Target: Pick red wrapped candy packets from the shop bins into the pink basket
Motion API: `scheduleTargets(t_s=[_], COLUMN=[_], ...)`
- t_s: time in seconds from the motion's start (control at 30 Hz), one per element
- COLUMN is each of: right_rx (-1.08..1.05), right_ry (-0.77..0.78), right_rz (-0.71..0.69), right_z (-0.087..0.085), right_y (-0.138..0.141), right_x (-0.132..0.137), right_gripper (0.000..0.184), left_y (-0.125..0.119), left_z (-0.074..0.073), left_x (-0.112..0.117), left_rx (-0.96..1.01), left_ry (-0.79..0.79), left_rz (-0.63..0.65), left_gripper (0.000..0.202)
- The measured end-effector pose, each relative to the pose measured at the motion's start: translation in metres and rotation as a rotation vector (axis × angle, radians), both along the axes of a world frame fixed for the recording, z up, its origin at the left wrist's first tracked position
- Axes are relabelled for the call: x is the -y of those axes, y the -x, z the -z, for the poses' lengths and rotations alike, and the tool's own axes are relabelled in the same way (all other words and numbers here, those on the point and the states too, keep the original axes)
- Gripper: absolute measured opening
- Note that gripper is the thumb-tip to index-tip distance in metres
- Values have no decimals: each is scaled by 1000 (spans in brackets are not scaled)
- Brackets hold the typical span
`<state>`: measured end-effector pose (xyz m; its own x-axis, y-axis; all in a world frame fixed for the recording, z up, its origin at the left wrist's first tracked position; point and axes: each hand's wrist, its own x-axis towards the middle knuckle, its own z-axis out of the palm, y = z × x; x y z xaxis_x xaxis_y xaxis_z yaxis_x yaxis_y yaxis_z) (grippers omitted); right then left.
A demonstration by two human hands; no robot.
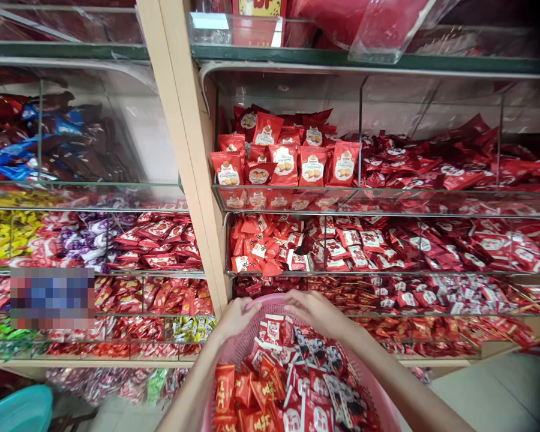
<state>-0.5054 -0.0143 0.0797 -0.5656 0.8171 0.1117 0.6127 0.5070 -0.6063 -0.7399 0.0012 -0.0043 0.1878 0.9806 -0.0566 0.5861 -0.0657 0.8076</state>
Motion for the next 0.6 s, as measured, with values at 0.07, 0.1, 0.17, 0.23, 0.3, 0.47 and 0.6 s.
scheduleTargets(t_s=[0.07,0.1,0.17,0.23,0.3,0.47,0.6], right_rx=[-65,-97,-141,-115,16,360,427], right_ry=[-63,-98,-168,-225,-244,-188,-162], right_rz=[3,8,52,149,266,477,549], right_z=[-25,-36,-52,-59,-58,-53,-56], right_y=[1,2,4,8,14,29,34], right_x=[1,0,-9,-24,-40,-67,-72], right_gripper=[25,26,25,21,18,24,27], left_y=[0,-1,0,0,1,2,2], left_z=[-1,-1,0,0,2,5,4], left_x=[0,0,0,0,0,-1,0], left_rx=[-26,-38,-46,-44,-40,-31,-22], left_ry=[-29,-43,-49,-57,-62,-60,-59], left_rz=[22,32,29,33,36,23,25], left_gripper=[50,50,50,50,50,52,52])
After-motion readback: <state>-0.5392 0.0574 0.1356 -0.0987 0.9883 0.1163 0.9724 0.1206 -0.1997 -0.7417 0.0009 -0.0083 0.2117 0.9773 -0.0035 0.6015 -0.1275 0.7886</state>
